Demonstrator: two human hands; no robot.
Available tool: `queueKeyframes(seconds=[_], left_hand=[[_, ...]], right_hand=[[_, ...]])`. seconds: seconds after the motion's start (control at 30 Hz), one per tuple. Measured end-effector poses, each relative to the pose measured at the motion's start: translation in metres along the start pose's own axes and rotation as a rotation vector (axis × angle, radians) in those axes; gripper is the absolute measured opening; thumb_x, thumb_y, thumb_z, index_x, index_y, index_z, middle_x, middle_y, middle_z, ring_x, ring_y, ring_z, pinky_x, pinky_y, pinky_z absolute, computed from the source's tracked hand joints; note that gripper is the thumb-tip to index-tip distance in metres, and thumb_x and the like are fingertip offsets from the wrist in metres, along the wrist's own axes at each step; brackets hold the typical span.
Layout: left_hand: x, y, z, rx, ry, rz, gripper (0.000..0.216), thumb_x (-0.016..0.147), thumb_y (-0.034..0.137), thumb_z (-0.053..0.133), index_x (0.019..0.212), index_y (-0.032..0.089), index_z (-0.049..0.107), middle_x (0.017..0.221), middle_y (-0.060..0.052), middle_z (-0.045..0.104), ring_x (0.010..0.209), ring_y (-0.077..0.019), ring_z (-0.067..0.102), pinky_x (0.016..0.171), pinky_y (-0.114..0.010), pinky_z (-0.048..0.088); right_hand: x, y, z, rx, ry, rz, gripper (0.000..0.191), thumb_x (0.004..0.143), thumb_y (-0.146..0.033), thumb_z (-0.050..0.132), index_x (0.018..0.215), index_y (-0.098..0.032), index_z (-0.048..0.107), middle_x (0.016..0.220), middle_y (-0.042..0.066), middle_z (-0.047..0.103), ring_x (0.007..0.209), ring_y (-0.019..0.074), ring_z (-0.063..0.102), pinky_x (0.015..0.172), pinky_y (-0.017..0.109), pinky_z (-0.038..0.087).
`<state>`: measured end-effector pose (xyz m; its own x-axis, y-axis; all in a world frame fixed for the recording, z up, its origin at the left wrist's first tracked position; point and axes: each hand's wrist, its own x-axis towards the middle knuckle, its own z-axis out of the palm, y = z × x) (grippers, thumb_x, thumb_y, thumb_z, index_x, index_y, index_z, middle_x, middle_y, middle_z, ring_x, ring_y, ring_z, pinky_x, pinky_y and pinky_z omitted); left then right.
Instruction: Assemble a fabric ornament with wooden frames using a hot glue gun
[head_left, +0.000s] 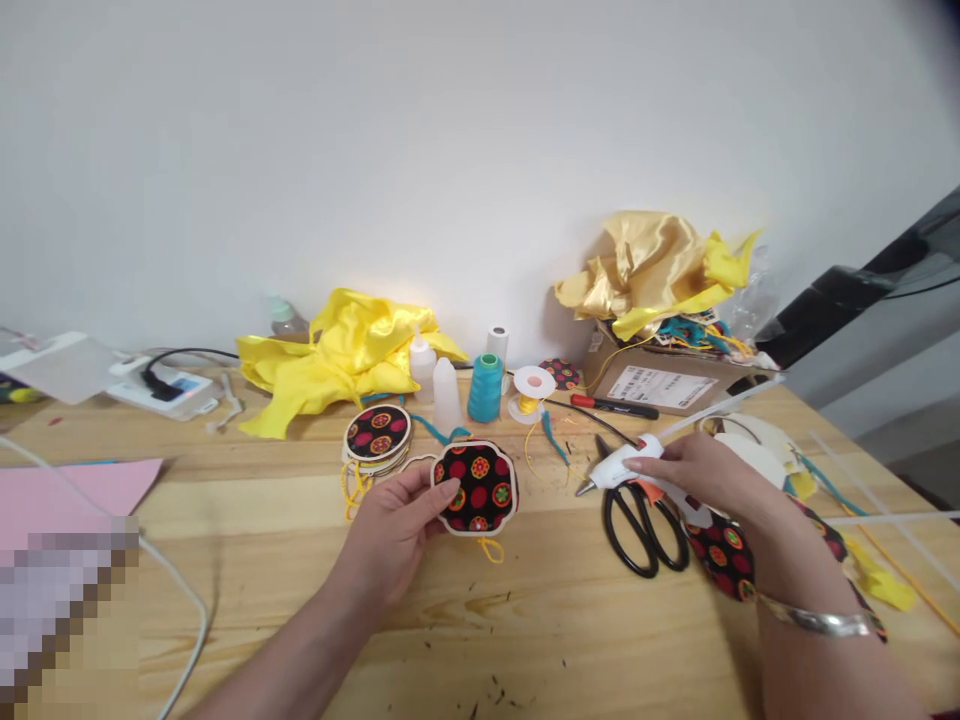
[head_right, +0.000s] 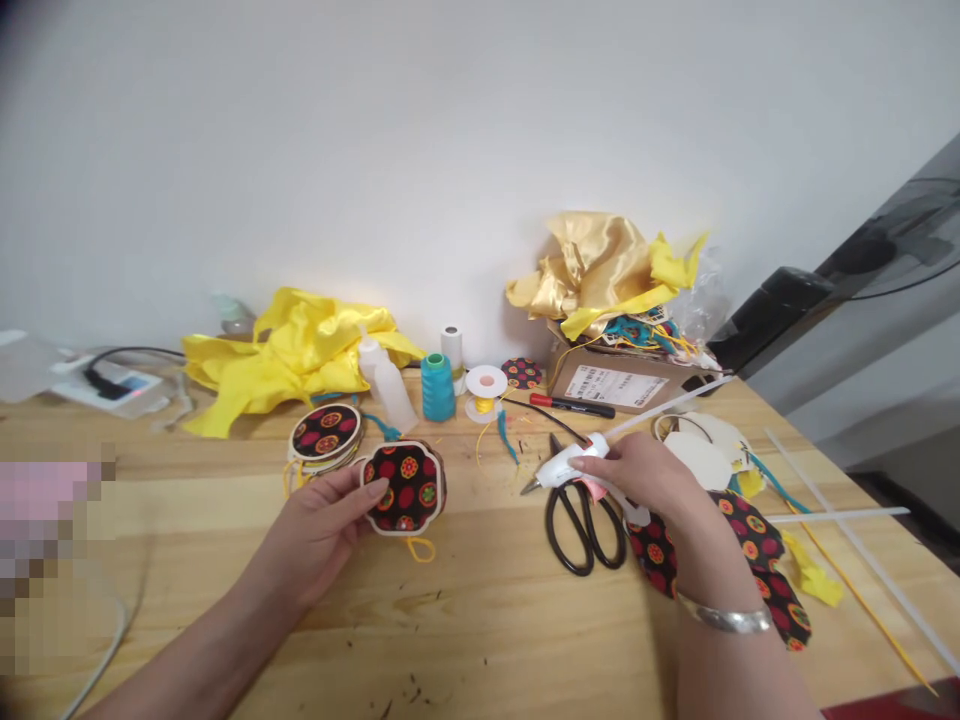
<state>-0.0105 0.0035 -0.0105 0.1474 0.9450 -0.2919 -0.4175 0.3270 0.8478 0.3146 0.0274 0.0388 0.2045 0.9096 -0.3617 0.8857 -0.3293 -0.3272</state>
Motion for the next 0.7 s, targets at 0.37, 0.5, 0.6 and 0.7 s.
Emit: queueKeyframes(seconds=[0.37,0.5,0.6,0.7], left_hand=[[-0.005,-0.001,0.006,0.030,-0.044,-0.006,0.021,0.068,0.026,0.076,0.083,0.013,0.072,0.072,-0.006,0.073,0.065,-0.0179,0.066,0.067,-0.033,0.055],[-0.004,-0.002,0.003,0.040,-0.069,-0.003,0.020,0.071,0.027,0.075,0.086,0.013,0.073,0.076,-0.007,0.074,0.068,-0.0187,0.067,0.068,-0.033,0.055],[-0.003,-0.003,0.002,0.055,-0.055,-0.006,0.020,0.070,0.027,0.075,0.084,0.014,0.073,0.074,-0.006,0.073,0.068,-0.0185,0.067,0.067,-0.031,0.054],[-0.003,-0.004,0.002,0.087,-0.038,-0.004,0.017,0.069,0.027,0.076,0.080,0.014,0.073,0.072,-0.005,0.073,0.066,-0.0166,0.065,0.065,-0.028,0.053]], right_hand=[[-0.047,-0.101,0.021,0.499,-0.159,-0.579,0.029,0.081,-0.038,0.059,0.102,-0.022,0.072,0.106,0.003,0.071,0.095,0.0212,0.065,0.082,0.029,0.048],[-0.038,-0.107,0.046,0.739,-0.374,-0.599,0.031,0.081,-0.034,0.061,0.110,-0.026,0.069,0.102,0.000,0.073,0.096,0.0190,0.065,0.085,0.029,0.049],[-0.033,-0.101,0.055,0.779,-0.340,-0.527,0.028,0.078,-0.038,0.064,0.099,-0.024,0.074,0.093,0.002,0.075,0.088,0.0195,0.066,0.079,0.030,0.050],[-0.032,-0.098,0.056,0.751,-0.293,-0.471,0.027,0.075,-0.041,0.064,0.089,-0.021,0.076,0.084,0.003,0.075,0.077,0.0192,0.066,0.072,0.031,0.050]])
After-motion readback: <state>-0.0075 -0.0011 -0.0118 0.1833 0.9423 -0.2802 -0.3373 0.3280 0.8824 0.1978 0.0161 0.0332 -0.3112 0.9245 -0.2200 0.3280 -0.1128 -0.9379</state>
